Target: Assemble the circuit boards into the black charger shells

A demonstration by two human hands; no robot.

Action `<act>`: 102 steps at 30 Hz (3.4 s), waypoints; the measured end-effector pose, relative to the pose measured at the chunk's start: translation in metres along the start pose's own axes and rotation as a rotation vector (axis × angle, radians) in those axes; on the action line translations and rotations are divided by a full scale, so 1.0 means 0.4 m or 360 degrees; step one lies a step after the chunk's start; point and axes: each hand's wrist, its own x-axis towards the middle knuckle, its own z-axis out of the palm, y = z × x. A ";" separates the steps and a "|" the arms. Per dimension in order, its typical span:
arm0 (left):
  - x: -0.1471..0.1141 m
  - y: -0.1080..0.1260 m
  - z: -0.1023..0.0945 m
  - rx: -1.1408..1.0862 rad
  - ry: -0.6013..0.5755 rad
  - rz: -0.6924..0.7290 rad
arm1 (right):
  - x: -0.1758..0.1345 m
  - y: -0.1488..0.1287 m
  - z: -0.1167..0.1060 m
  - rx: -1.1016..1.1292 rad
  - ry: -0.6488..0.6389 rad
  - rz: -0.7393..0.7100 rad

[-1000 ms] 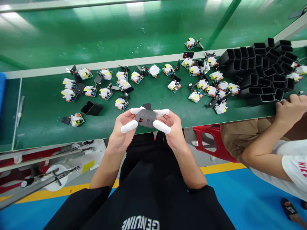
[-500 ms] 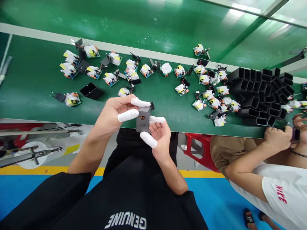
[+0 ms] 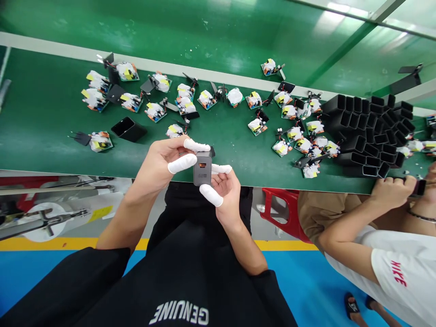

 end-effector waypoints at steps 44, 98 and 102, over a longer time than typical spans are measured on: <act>-0.069 -0.093 -0.001 -0.0207 -0.0025 -0.0131 | 0.092 -0.051 -0.074 -0.0427 -0.0120 -0.0311; -0.062 -0.191 -0.067 0.1256 -0.0004 0.0728 | 0.140 -0.021 -0.114 -0.1688 -0.0843 -0.0430; -0.057 -0.181 -0.067 0.1429 -0.0128 0.0751 | 0.127 -0.013 -0.113 -0.1526 -0.0670 -0.0357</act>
